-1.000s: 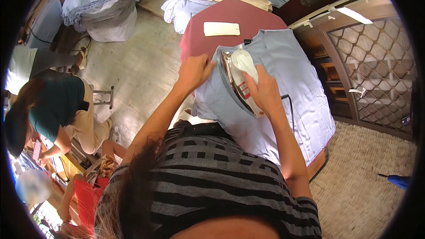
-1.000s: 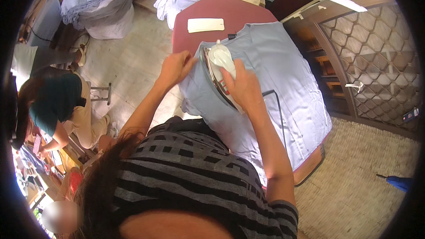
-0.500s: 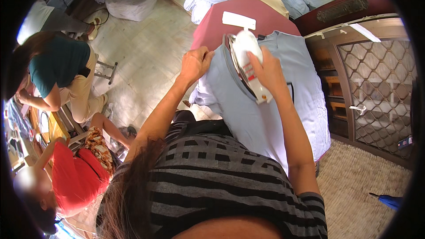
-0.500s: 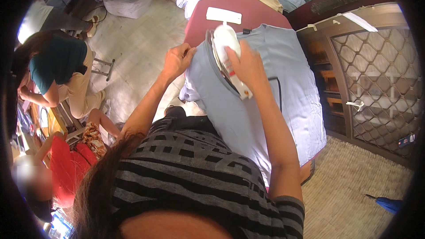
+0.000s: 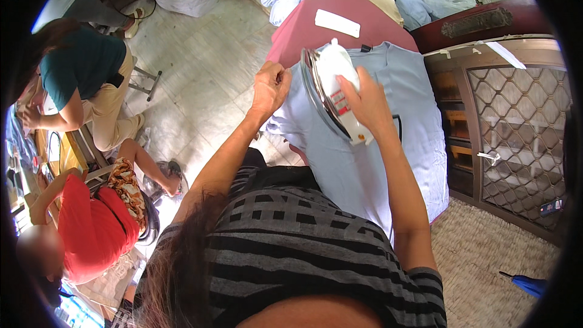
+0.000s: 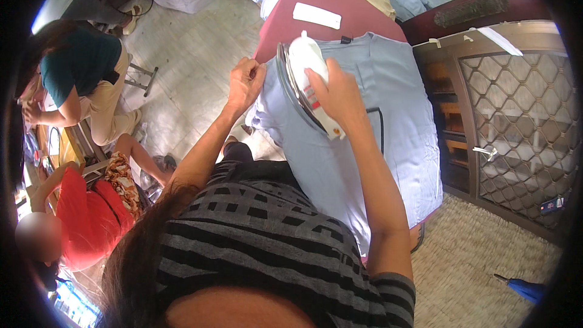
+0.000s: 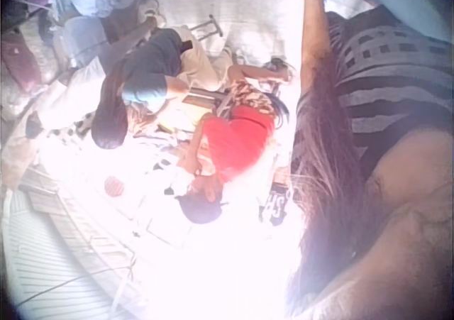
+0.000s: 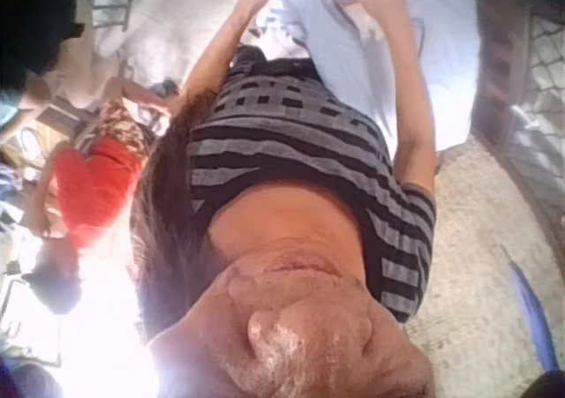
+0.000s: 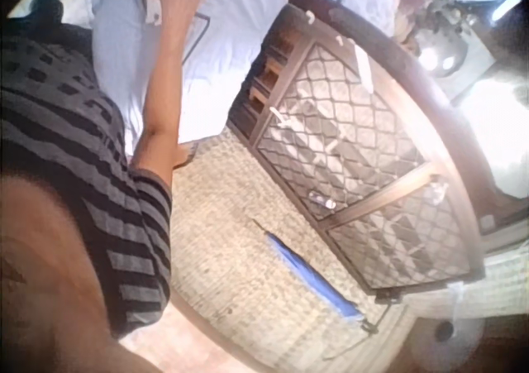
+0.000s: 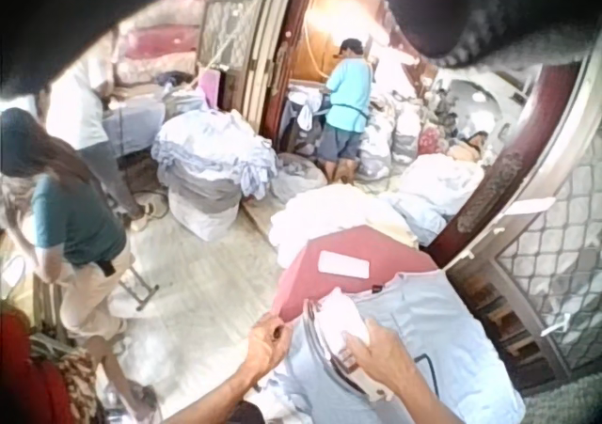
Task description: The person smooths out a blue shirt on a board, uses an iron to remove wrinkles, and then switches to a cream-colored shirt, smoothing it by hand before ironing it.
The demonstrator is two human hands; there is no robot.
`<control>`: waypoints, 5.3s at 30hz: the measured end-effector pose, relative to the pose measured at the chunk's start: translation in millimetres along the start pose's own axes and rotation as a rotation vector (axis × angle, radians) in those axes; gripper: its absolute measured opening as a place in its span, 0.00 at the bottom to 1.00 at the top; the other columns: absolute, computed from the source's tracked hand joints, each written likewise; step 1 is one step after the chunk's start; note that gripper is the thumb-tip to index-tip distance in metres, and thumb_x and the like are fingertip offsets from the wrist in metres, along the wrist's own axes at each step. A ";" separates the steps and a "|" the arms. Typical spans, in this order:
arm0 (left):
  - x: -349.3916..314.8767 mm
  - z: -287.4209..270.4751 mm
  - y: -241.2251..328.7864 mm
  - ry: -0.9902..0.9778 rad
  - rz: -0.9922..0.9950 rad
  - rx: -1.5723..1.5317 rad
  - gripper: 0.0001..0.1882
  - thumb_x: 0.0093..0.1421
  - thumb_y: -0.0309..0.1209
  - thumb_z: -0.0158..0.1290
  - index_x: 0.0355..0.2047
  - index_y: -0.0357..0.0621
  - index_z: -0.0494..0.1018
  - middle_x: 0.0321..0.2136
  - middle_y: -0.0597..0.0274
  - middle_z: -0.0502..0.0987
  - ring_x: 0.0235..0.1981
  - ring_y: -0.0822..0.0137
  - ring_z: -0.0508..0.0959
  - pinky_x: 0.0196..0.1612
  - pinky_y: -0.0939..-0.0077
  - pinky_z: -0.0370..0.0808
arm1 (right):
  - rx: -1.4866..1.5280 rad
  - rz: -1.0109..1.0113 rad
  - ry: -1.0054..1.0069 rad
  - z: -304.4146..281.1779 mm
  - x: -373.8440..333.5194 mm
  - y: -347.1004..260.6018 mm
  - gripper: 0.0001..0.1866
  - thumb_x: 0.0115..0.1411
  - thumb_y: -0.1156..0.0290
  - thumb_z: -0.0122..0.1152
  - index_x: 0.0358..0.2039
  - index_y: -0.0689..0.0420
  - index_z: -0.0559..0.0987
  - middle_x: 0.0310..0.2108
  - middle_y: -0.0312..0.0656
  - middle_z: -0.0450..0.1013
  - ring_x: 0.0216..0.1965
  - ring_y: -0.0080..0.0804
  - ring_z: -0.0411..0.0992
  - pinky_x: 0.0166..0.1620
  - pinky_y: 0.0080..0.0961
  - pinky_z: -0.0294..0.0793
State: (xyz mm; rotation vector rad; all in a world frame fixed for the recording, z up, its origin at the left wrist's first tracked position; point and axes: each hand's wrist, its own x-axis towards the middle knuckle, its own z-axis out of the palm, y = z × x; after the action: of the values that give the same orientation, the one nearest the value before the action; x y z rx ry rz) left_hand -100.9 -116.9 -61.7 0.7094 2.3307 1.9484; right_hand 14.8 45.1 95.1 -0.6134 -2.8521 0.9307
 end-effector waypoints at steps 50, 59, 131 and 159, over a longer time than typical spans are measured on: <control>134.2 60.7 35.3 -0.556 0.167 0.297 0.10 0.54 0.37 0.63 0.28 0.43 0.80 0.24 0.58 0.81 0.28 0.58 0.77 0.35 0.63 0.71 | 0.032 0.324 0.283 -14.7 -53.9 4.5 0.16 0.64 0.60 0.61 0.40 0.62 0.75 0.29 0.56 0.79 0.30 0.57 0.78 0.34 0.44 0.75; 133.6 56.1 29.6 -0.542 0.103 0.169 0.08 0.56 0.32 0.60 0.32 0.39 0.78 0.23 0.56 0.80 0.25 0.66 0.79 0.32 0.69 0.73 | 0.025 0.269 0.214 -12.1 -19.7 10.3 0.17 0.64 0.59 0.61 0.38 0.61 0.72 0.28 0.59 0.77 0.32 0.61 0.77 0.34 0.48 0.74; -61.9 169.3 91.4 -0.859 0.782 0.246 0.36 0.50 0.39 0.61 0.58 0.36 0.67 0.65 0.40 0.59 0.70 0.41 0.53 0.68 0.40 0.52 | 0.011 -0.106 0.000 -151.6 49.1 160.6 0.15 0.61 0.62 0.61 0.33 0.65 0.77 0.27 0.57 0.76 0.29 0.53 0.76 0.35 0.43 0.71; -70.2 168.4 122.5 -1.036 0.660 0.365 0.37 0.60 0.44 0.54 0.67 0.47 0.59 0.73 0.48 0.47 0.74 0.47 0.45 0.71 0.43 0.47 | -0.179 -0.427 -0.230 -173.8 66.4 169.7 0.17 0.59 0.58 0.65 0.30 0.61 0.75 0.23 0.53 0.73 0.22 0.52 0.70 0.30 0.38 0.69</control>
State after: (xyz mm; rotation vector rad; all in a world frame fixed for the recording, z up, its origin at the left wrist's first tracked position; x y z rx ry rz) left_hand 52.6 28.9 -2.5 2.0696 1.8211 0.7715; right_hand 47.1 291.7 134.4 0.1080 -3.1002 0.7179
